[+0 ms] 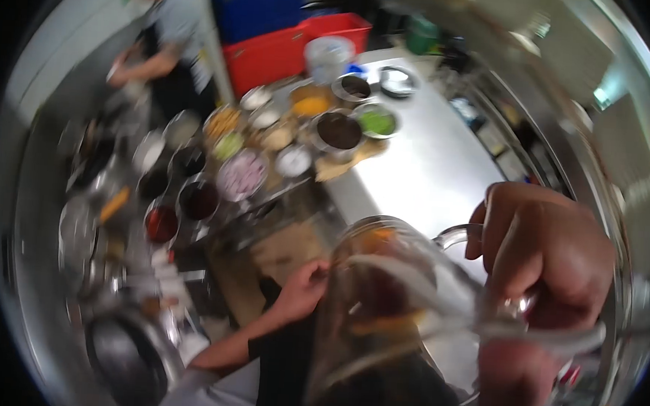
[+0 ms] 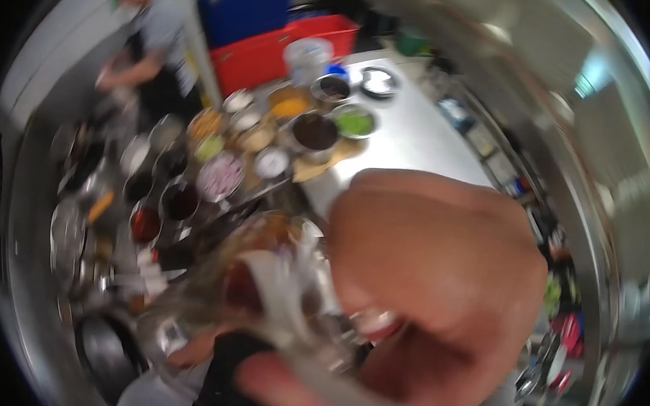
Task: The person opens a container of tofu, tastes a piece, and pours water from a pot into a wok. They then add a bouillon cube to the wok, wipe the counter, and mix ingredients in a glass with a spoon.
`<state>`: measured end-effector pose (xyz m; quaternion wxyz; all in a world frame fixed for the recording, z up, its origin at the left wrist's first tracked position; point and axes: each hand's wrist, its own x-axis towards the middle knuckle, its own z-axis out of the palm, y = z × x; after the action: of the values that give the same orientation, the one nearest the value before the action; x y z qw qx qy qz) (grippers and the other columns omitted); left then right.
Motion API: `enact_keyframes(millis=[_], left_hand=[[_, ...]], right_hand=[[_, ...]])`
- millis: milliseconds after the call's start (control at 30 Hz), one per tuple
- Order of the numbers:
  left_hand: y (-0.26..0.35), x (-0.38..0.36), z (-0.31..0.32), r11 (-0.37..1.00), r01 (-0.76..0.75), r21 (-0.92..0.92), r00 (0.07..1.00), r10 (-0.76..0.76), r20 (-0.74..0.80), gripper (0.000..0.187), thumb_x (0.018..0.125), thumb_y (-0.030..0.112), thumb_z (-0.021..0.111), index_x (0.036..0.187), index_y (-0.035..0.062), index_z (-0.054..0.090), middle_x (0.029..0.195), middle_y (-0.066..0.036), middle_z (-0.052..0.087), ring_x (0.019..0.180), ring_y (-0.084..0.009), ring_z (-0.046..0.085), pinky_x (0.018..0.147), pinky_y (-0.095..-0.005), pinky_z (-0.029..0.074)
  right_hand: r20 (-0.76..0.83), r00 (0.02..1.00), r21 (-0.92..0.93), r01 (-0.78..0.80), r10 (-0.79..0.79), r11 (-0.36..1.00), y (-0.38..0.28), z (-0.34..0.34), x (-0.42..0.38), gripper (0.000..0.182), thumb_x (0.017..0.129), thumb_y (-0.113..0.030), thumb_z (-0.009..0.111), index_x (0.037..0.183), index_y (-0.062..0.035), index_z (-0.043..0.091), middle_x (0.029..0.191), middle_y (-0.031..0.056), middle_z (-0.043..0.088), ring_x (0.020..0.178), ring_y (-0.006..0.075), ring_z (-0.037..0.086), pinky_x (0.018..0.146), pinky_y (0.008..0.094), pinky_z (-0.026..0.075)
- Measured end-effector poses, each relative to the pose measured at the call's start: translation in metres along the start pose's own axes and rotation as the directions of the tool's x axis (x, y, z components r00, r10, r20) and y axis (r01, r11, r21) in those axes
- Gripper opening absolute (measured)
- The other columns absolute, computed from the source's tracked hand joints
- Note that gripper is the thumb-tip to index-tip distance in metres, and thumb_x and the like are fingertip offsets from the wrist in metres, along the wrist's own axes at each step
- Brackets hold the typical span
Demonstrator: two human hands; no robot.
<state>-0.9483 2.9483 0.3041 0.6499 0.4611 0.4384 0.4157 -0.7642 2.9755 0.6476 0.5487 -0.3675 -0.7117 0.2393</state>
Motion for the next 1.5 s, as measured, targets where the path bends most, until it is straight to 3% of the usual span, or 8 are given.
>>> enact_keyframes(millis=[133, 233, 333, 800, 1033, 1233, 1333, 1500], left_hand=[[0.015, -0.033, -0.035, 0.996, -0.072, -0.053, 0.989, 0.065, -0.133, 0.022, 0.098, 0.018, 0.072, 0.114, 0.0033, 0.068, 0.102, -0.003, 0.069, 0.088, -0.0107, 0.063, 0.081, -0.0290, 0.053], [-0.011, -0.051, -0.075, 0.996, -0.076, -0.052, 0.962, 0.060, -0.266, 0.023, 0.097, 0.020, 0.073, 0.112, 0.0032, 0.067, 0.100, -0.004, 0.069, 0.086, -0.0126, 0.064, 0.081, -0.0303, 0.053], [-0.008, -0.093, -0.120, 0.997, -0.079, 0.025, 0.904, 0.082, -0.420, 0.021, 0.097, 0.014, 0.071, 0.114, 0.0036, 0.065, 0.098, -0.002, 0.067, 0.087, -0.0087, 0.061, 0.083, -0.0270, 0.051], [-0.071, -0.286, -0.202, 0.942, 0.048, -0.332, 0.297, -0.331, -0.896, 0.026, 0.093, 0.016, 0.075, 0.113, 0.0013, 0.069, 0.095, -0.003, 0.069, 0.084, -0.0111, 0.062, 0.080, -0.0270, 0.051], [-0.074, -0.296, -0.178, 0.891, -0.040, -0.453, 0.100, -0.447, -0.889, 0.025, 0.094, 0.013, 0.073, 0.115, 0.0002, 0.069, 0.099, -0.003, 0.070, 0.086, -0.0114, 0.060, 0.081, -0.0259, 0.049], [-0.066, -0.299, -0.164, 0.823, -0.162, -0.544, -0.109, -0.563, -0.819, 0.022, 0.097, 0.014, 0.070, 0.115, 0.0009, 0.068, 0.099, -0.003, 0.067, 0.086, -0.0118, 0.061, 0.079, -0.0269, 0.049], [-0.043, -0.290, -0.169, 0.805, -0.169, -0.568, -0.136, -0.590, -0.796, 0.023, 0.098, 0.015, 0.069, 0.117, 0.0010, 0.067, 0.100, -0.003, 0.066, 0.086, -0.0113, 0.061, 0.079, -0.0264, 0.049], [-0.025, -0.280, -0.182, 0.808, -0.171, -0.563, -0.079, -0.581, -0.810, 0.021, 0.100, 0.015, 0.068, 0.117, 0.0031, 0.068, 0.098, -0.001, 0.065, 0.087, -0.0101, 0.059, 0.078, -0.0260, 0.047]], right_hand=[[0.409, 0.912, 0.086, -0.003, -0.033, 0.996, 0.045, 0.064, 0.008, 0.053, 0.081, -0.037, 0.073, 0.060, -0.0084, 0.033, 0.057, 0.0015, 0.031, 0.049, 0.0176, 0.028, 0.050, 0.0362, 0.017], [0.625, 0.759, 0.213, 0.058, -0.182, 0.975, 0.099, 0.119, -0.015, 0.038, 0.094, -0.011, 0.066, 0.123, 0.0018, 0.045, 0.089, 0.0084, 0.055, 0.070, 0.0121, 0.044, 0.064, 0.0288, 0.040], [0.775, 0.631, 0.065, -0.121, 0.026, 0.991, 0.103, 0.205, -0.026, 0.033, 0.098, -0.020, 0.061, 0.076, -0.0005, 0.045, 0.066, 0.0031, 0.037, 0.064, 0.0125, 0.035, 0.057, 0.0317, 0.031], [0.832, 0.181, -0.260, -0.707, 0.524, 0.657, 0.169, 0.644, -0.199, 0.045, 0.099, -0.043, 0.056, 0.088, -0.0002, 0.064, 0.072, 0.0051, 0.056, 0.059, 0.0156, 0.054, 0.041, 0.0319, 0.052], [0.690, -0.072, -0.359, -0.898, 0.721, 0.254, 0.186, 0.806, -0.240, 0.058, 0.099, -0.049, 0.047, 0.132, -0.0022, 0.058, 0.133, 0.0209, 0.060, 0.109, 0.0368, 0.063, 0.066, 0.0539, 0.059], [0.626, -0.546, -0.319, -0.830, 0.557, -0.457, 0.231, 0.875, -0.240, 0.026, 0.100, -0.030, 0.039, 0.082, -0.0120, 0.047, 0.057, -0.0016, 0.031, 0.044, 0.0132, 0.034, 0.057, 0.0366, 0.047], [0.644, -0.657, -0.297, -0.686, 0.392, -0.664, 0.272, 0.897, -0.251, 0.020, 0.102, -0.026, 0.040, 0.095, -0.0117, 0.051, 0.087, 0.0065, 0.050, 0.074, 0.0212, 0.050, 0.064, 0.0370, 0.048], [0.686, -0.649, -0.394, -0.711, 0.328, -0.582, 0.247, 0.880, -0.223, 0.041, 0.104, -0.038, 0.042, 0.069, -0.0168, 0.038, 0.056, -0.0023, 0.035, 0.046, 0.0138, 0.033, 0.052, 0.0377, 0.045]])
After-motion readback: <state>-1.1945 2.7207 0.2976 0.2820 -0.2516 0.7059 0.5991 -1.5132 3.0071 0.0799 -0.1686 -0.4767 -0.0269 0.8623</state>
